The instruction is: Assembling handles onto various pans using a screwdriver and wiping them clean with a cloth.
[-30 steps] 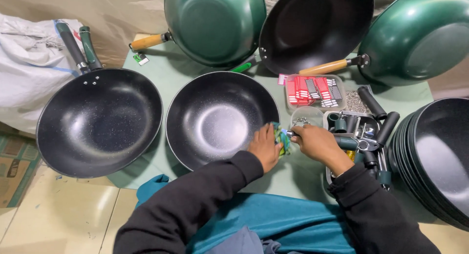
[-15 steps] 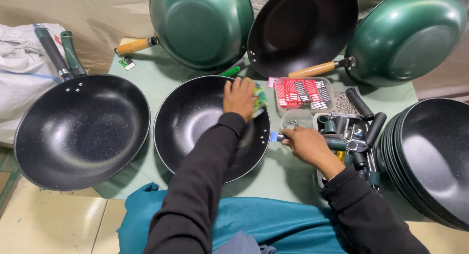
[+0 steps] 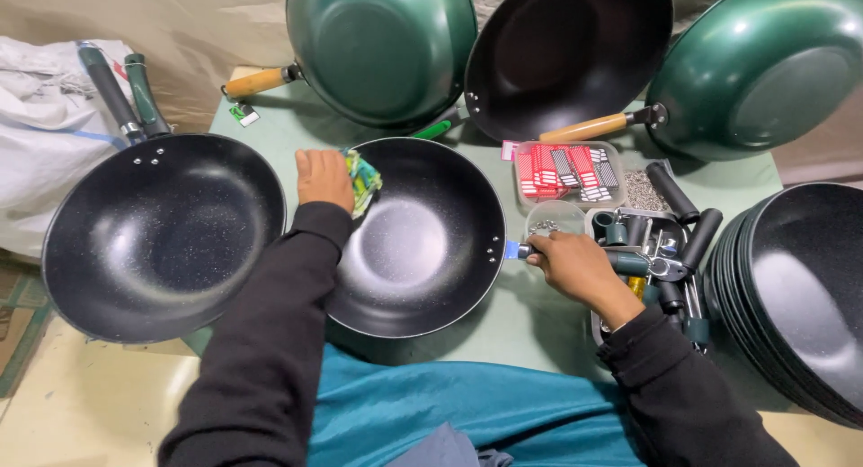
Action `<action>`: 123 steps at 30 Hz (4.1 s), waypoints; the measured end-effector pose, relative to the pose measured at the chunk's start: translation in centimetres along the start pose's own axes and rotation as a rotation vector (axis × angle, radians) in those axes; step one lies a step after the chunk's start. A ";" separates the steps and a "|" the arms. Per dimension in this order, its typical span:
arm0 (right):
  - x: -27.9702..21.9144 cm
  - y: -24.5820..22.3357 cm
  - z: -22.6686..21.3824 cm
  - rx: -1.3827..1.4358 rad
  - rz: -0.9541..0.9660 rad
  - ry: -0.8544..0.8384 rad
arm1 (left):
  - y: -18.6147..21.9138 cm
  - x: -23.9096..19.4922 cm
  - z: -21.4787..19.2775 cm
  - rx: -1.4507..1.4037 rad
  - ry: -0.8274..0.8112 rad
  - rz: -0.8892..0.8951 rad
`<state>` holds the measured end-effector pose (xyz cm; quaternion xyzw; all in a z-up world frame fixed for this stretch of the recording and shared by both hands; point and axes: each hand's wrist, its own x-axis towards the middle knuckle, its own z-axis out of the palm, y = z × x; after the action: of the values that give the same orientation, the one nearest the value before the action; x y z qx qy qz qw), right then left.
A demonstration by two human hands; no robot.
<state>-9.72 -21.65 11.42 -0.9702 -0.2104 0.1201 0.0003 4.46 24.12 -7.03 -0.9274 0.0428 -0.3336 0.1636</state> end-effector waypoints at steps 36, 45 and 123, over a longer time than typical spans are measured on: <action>0.2 0.3 0.9 -0.075 0.028 -0.001 | 15.9 -1.2 -13.0 -0.567 -0.005 0.150; -0.9 2.6 -0.9 -0.057 0.113 -0.066 | 10.8 -1.2 -11.7 -0.466 -0.487 -0.039; -7.7 7.5 -1.7 0.870 0.619 0.379 | 34.1 2.6 -32.2 -0.922 0.381 0.133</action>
<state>-13.04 -31.54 14.52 -0.9017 0.1566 0.0138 0.4027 -12.93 -17.35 6.54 -0.8212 0.2737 -0.4321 -0.2528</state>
